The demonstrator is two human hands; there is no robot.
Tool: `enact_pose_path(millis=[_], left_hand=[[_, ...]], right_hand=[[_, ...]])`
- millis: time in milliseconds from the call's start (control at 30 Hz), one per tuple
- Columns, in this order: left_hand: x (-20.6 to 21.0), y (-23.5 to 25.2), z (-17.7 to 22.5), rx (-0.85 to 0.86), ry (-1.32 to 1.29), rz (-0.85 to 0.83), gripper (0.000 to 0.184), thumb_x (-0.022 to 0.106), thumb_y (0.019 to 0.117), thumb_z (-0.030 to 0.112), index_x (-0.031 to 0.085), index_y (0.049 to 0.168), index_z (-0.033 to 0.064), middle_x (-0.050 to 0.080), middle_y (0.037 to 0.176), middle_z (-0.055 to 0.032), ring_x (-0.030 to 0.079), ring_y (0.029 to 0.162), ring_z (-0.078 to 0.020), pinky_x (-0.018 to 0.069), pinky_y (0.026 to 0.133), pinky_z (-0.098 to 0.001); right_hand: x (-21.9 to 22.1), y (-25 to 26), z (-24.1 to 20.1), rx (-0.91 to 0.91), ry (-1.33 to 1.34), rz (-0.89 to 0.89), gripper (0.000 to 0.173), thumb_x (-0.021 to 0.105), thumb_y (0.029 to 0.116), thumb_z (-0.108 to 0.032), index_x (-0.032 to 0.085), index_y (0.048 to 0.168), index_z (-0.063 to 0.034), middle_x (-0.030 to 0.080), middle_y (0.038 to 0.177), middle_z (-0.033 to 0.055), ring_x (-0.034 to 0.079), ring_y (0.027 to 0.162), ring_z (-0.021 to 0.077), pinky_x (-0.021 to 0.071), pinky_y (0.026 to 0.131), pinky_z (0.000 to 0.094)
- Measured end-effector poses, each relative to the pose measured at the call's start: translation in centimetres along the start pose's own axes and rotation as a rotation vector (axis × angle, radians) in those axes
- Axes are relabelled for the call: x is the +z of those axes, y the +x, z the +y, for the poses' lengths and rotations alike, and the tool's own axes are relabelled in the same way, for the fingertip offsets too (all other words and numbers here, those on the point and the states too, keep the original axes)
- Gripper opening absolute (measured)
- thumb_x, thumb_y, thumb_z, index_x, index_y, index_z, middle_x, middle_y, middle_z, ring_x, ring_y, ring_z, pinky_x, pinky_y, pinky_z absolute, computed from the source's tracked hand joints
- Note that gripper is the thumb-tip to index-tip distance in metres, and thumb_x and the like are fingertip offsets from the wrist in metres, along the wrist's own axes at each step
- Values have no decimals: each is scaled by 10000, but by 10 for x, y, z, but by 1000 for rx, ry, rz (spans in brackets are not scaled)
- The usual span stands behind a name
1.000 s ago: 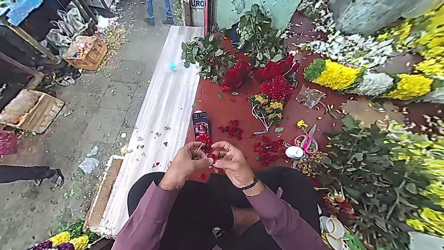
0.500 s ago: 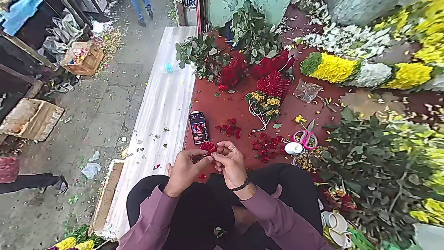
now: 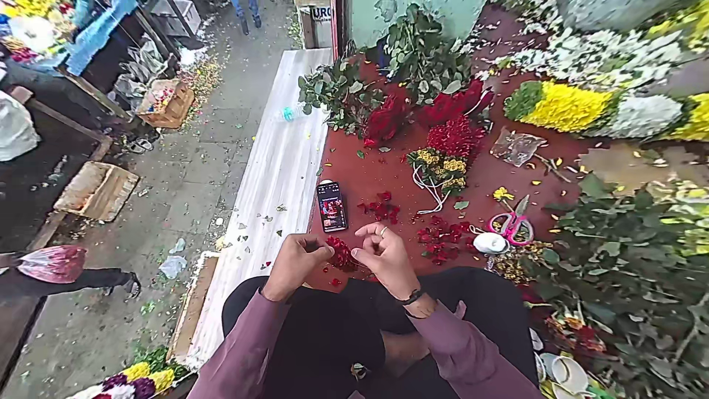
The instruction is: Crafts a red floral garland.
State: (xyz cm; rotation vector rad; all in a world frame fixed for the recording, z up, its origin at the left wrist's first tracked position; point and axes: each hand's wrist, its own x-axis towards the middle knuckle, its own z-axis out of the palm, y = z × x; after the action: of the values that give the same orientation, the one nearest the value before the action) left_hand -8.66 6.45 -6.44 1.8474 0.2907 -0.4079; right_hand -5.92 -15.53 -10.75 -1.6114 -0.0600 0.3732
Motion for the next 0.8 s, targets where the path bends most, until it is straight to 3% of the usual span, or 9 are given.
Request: enact_pose_path(millis=[67,100,167,267,333,400,567,667,800], left_hand=[[-7,-1,7,-40,14,-26,130,762,901,190,769,848,71,721,750,-22,665,688,-104,561,664,-304],[-10,-2,12,-62,30,-33,137,765,896,198,767,841,72,718,744,-21,663,686,-104,559,662,-304],[-15,-3,22,-109,68,-28,153,775,880,215,760,813,78,702,721,-11,643,670,-97,536,645,-299],[-25,-3,35,-144,105,-23,163,785,860,211,745,780,74,683,699,-7,626,661,-101,527,655,-311],[-30,-6,44,-158,106,-33,169,793,859,206,742,769,73,678,694,-9,618,658,-98,526,659,-311],[-33,-9,51,-167,95,-38,188,789,857,205,721,742,74,655,677,-6,596,647,-94,507,649,-309],[-28,-12,65,-181,92,15,209,775,849,188,683,695,81,637,659,4,575,627,-87,489,627,-306],[-19,-15,78,-169,429,-1,195,769,865,273,737,757,113,674,659,20,613,610,-101,515,607,-361],[20,-28,125,-27,922,-453,187,714,868,293,742,819,115,682,739,-62,666,742,-275,523,711,-610]], right_hand=[[-5,4,8,-86,-173,-73,559,784,793,-194,621,1326,-143,675,1025,-12,635,947,128,557,806,347],[-7,6,12,-92,-226,-179,706,807,784,-241,541,1436,-184,663,1240,-3,618,1157,149,547,961,402],[-8,12,24,-54,-209,-423,902,849,780,-321,408,1553,-175,576,1429,35,611,1223,147,551,1021,384],[-11,18,29,19,-85,-536,646,814,841,-304,582,1413,-111,698,1182,50,667,849,107,573,754,305],[-21,23,24,-21,-28,-483,285,759,916,-267,749,1126,-75,751,995,26,700,845,85,602,803,297],[-34,27,15,-83,42,-402,160,739,944,-231,786,969,-80,753,890,-7,685,797,55,582,759,265],[-49,15,-13,-263,68,-499,158,725,942,-221,783,942,-73,730,876,0,669,793,51,574,730,249],[-52,7,-28,-395,90,-637,156,720,948,-195,784,949,-53,728,879,17,669,816,54,571,742,241],[-61,7,-35,-425,226,-518,121,743,935,-126,781,955,-13,728,878,42,672,795,87,582,728,255]])
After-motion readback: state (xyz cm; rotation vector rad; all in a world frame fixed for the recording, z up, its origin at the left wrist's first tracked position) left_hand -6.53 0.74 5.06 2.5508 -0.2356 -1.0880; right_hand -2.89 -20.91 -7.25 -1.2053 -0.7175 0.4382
